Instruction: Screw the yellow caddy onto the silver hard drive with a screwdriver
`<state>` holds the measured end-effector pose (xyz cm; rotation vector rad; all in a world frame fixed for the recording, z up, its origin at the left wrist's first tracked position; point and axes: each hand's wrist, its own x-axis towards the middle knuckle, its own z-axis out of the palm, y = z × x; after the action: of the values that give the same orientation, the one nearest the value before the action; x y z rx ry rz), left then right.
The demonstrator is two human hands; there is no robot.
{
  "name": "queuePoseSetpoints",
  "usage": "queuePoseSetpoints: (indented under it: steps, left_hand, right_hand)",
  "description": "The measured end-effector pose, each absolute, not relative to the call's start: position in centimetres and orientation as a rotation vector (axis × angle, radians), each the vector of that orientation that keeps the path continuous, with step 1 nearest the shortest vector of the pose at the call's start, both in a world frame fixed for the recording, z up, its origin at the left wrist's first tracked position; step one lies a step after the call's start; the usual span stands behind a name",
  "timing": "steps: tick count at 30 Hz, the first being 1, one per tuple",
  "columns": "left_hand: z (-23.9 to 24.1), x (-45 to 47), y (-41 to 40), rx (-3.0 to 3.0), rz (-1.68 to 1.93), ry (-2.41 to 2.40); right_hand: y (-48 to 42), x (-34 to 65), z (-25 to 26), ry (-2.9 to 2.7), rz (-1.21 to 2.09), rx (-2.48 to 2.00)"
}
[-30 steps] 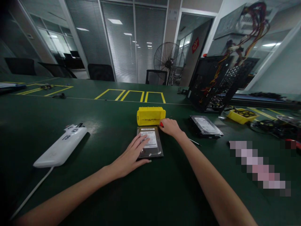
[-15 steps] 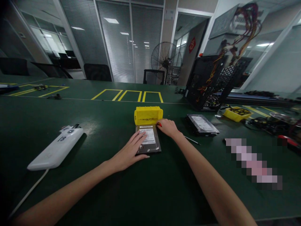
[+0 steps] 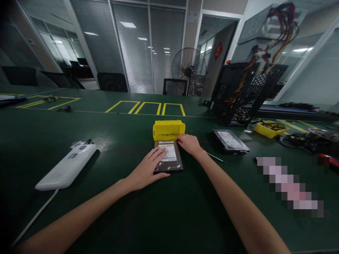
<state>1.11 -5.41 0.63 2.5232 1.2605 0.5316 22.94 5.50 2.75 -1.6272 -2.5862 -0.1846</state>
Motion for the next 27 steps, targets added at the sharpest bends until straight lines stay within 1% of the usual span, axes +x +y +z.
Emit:
queuePoseSetpoints:
  steps: [5,14,19,23,27]
  left_hand:
    - [1.2,-0.5,-4.4,2.364,0.610,1.204]
    - [1.6,-2.1,-2.6,2.000,0.891,1.201]
    - [1.3,-1.3,-2.1,1.884,1.042,1.248]
    - [0.8,-1.3,-2.0,1.844,1.072,1.277]
    - [0.3,-1.5,-1.8,1.815,1.096,1.291]
  right_hand:
    - [5.4,23.6,2.8,-2.526,-0.105,-1.646]
    - [6.6,24.9,3.2,-2.263,0.288,-1.549]
    - [7.0,23.5,4.4,-2.247,0.591,-1.462]
    - [7.1,23.2,4.5,-2.295,0.634,-1.442]
    - [7.2,23.4,4.1,-2.309,0.567,-1.410]
